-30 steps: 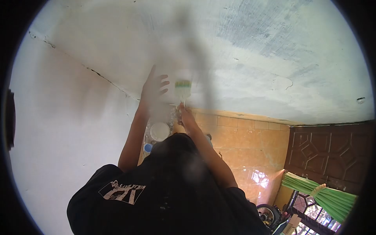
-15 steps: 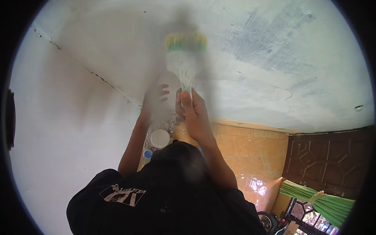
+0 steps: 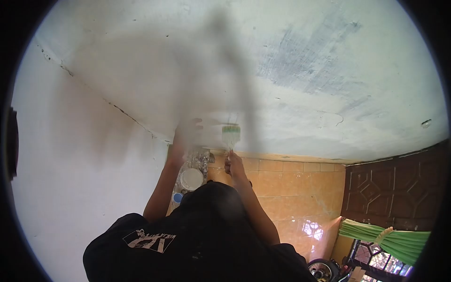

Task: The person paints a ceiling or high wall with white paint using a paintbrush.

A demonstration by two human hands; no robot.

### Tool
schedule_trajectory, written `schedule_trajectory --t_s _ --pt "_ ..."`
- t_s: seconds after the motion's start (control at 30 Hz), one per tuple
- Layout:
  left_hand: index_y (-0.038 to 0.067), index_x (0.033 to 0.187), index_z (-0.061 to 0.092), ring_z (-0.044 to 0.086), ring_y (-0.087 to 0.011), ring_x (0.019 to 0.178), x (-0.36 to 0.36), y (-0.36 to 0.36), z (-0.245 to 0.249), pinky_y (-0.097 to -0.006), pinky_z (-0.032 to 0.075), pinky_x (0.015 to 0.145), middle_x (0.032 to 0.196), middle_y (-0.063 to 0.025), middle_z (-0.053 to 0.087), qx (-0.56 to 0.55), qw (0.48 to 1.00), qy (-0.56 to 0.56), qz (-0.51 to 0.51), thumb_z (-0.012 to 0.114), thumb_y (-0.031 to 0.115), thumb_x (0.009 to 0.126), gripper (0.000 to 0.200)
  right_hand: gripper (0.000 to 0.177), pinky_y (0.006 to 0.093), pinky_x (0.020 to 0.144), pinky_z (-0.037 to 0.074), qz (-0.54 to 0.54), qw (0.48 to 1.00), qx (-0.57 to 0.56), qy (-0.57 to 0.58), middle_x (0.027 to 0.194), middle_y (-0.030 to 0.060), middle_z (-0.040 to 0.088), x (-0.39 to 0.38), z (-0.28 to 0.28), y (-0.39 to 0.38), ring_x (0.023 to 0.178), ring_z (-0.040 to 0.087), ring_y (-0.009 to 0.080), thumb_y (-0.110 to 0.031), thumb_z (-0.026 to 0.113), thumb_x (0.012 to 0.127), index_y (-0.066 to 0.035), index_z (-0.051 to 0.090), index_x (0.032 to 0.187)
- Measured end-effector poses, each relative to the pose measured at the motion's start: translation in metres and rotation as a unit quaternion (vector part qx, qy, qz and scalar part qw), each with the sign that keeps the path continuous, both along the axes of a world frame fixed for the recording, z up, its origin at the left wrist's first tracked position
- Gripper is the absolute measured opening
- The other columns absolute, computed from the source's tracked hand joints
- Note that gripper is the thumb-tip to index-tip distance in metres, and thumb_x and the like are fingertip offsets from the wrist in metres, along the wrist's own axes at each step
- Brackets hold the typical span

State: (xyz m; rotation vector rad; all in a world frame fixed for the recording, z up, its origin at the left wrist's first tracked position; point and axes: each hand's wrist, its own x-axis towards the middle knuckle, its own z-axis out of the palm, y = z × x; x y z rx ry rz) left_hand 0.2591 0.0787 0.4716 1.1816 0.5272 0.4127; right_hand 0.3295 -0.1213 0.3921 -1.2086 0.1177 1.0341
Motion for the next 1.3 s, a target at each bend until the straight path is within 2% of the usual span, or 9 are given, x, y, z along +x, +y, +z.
schedule_trajectory --t_s 0.1,0.33,0.47,0.6,0.7,0.97,1.07,1.17,1.3 --pt "0.024 0.154 0.017 0.058 -0.0132 0.097 0.004 -0.006 -0.006 -0.0317 0.047 0.086 0.115 -0.0036 0.059 -0.002 1.000 0.006 -0.009 0.052 0.025 0.095 0.068 0.032 0.0193 0.045 0.022 -0.045 0.998 0.009 0.033 0.062 -0.0092 0.032 0.010 0.001 -0.007 0.047 0.026 0.0018 -0.043 0.046 0.100 -0.012 0.048 0.097" --pt "0.022 0.154 0.016 0.057 -0.0140 0.099 0.010 -0.018 -0.005 -0.0321 0.047 0.086 0.116 -0.0050 0.059 -0.037 0.998 0.042 -0.028 0.052 0.026 0.097 0.068 0.029 0.0170 0.044 0.019 -0.039 0.993 0.109 -0.016 0.064 -0.0095 0.027 0.017 0.137 -0.024 0.050 0.020 -0.0001 -0.039 0.045 0.101 -0.010 0.048 0.098" --pt "0.022 0.153 0.017 0.057 -0.0141 0.099 0.015 -0.027 0.002 -0.0323 0.046 0.087 0.116 -0.0055 0.059 -0.032 0.997 0.057 -0.035 0.053 0.030 0.097 0.068 0.033 0.0175 0.043 0.017 -0.059 0.986 0.138 -0.076 0.068 -0.0073 0.027 0.014 0.180 -0.032 0.053 0.021 0.0005 -0.040 0.041 0.103 -0.008 0.047 0.095" --pt "0.021 0.153 0.019 0.057 -0.0141 0.099 0.019 -0.034 -0.010 -0.0328 0.046 0.088 0.116 -0.0057 0.059 -0.008 0.998 0.034 -0.050 0.054 0.031 0.096 0.067 0.036 0.0185 0.044 0.017 -0.037 0.981 0.112 -0.157 0.066 -0.0075 0.026 0.029 0.175 -0.032 0.053 0.020 0.0008 -0.041 0.037 0.104 -0.009 0.047 0.090" --pt "0.021 0.153 0.021 0.058 -0.0141 0.099 0.020 -0.043 -0.002 -0.0330 0.046 0.087 0.116 -0.0057 0.059 -0.024 0.997 0.043 -0.054 0.055 0.032 0.096 0.067 0.037 0.0192 0.044 0.017 -0.004 0.970 0.084 -0.229 0.063 -0.0078 0.025 0.040 0.124 -0.026 0.052 0.019 0.0016 -0.042 0.036 0.103 -0.010 0.047 0.089" --pt "0.020 0.152 0.023 0.058 -0.0147 0.100 0.014 -0.056 -0.024 -0.0302 0.048 0.082 0.116 -0.0056 0.060 -0.017 0.996 0.051 -0.068 0.056 0.032 0.096 0.066 0.037 0.0190 0.043 0.020 -0.024 0.998 -0.007 -0.059 0.061 -0.0089 0.031 0.029 -0.003 -0.042 0.048 0.025 0.0015 -0.047 0.040 0.101 -0.013 0.048 0.088" --pt "0.020 0.152 0.023 0.058 -0.0147 0.100 0.016 -0.059 -0.024 -0.0295 0.048 0.081 0.116 -0.0055 0.060 -0.015 0.994 0.080 -0.073 0.056 0.033 0.096 0.066 0.034 0.0183 0.043 0.021 -0.042 0.998 -0.049 -0.001 0.062 -0.0086 0.033 0.026 -0.020 -0.049 0.048 0.026 0.0013 -0.045 0.042 0.101 -0.013 0.049 0.092" --pt "0.020 0.151 0.024 0.058 -0.0146 0.100 0.018 -0.064 -0.022 -0.0291 0.048 0.080 0.116 -0.0054 0.060 -0.022 0.995 0.066 -0.077 0.056 0.034 0.096 0.066 0.033 0.0180 0.043 0.020 -0.035 0.997 -0.036 -0.055 0.062 -0.0084 0.032 0.036 0.004 -0.050 0.049 0.026 0.0010 -0.043 0.043 0.101 -0.012 0.049 0.094" --pt "0.020 0.151 0.025 0.057 -0.0147 0.101 0.025 -0.068 -0.020 -0.0308 0.047 0.083 0.117 -0.0054 0.059 -0.014 0.993 0.072 -0.088 0.057 0.036 0.095 0.066 0.034 0.0183 0.044 0.018 -0.017 0.995 0.033 -0.093 0.062 -0.0083 0.029 0.044 0.103 -0.054 0.050 0.023 0.0010 -0.042 0.042 0.102 -0.010 0.050 0.093"
